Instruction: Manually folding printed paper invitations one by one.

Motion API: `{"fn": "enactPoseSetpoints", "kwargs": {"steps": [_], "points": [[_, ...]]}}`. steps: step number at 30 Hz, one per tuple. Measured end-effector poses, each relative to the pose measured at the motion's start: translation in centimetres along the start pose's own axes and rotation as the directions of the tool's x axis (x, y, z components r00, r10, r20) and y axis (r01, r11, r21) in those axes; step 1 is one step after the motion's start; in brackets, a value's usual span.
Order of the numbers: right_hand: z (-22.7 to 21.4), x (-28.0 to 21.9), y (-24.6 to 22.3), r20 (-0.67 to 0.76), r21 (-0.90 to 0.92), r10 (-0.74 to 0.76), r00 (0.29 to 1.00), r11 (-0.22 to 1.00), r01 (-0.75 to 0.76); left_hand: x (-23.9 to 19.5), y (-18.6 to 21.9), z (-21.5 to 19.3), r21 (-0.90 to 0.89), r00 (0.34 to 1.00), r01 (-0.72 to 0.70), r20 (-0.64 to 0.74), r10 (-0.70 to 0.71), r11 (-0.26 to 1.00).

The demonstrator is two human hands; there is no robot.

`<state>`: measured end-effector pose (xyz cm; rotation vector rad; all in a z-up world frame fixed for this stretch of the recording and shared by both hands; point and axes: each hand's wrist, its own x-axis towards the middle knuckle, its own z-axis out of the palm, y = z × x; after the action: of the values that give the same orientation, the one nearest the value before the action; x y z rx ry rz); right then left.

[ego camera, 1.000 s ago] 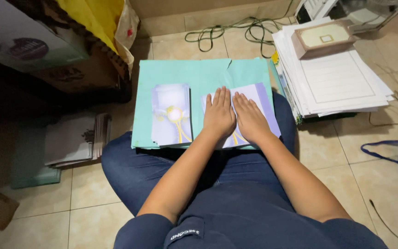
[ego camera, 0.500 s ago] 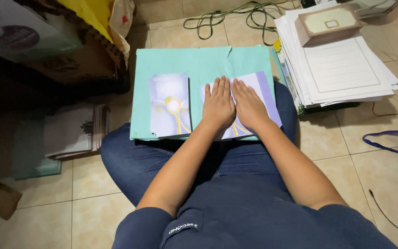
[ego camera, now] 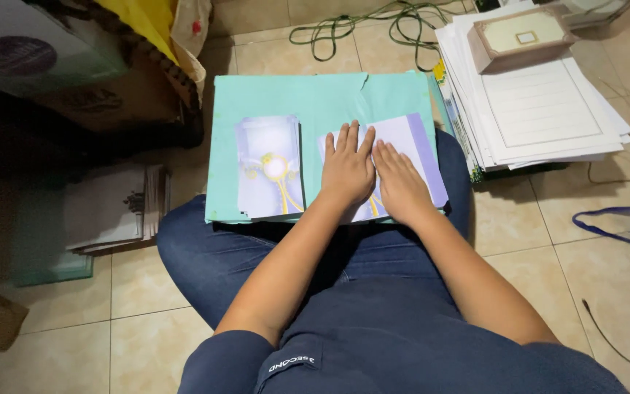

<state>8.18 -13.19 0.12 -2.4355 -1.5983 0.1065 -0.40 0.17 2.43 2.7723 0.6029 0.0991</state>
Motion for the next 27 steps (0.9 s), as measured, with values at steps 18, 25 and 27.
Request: {"fn": "enactPoseSetpoints", "kwargs": {"steps": [18, 25, 27], "points": [[-0.3, 0.1, 0.1, -0.058, -0.067, -0.047, 0.997, 0.997, 0.043, -0.8, 0.0, 1.8, 0.01, 0.999, 0.011, 0.053, -0.012, 1.0], [-2.2, 3.4, -0.6, 0.027, 0.0, -0.011, 1.0, 1.0, 0.011, -0.5, -0.3, 1.8, 0.011, 0.999, 0.003, 0.044, -0.004, 1.0], [-0.9, 1.6, -0.1, -0.045, -0.037, -0.04, 0.998, 0.999, 0.039, -0.6, -0.4, 2.3, 0.006, 1.0, 0.002, -0.005, -0.002, 1.0]]}}
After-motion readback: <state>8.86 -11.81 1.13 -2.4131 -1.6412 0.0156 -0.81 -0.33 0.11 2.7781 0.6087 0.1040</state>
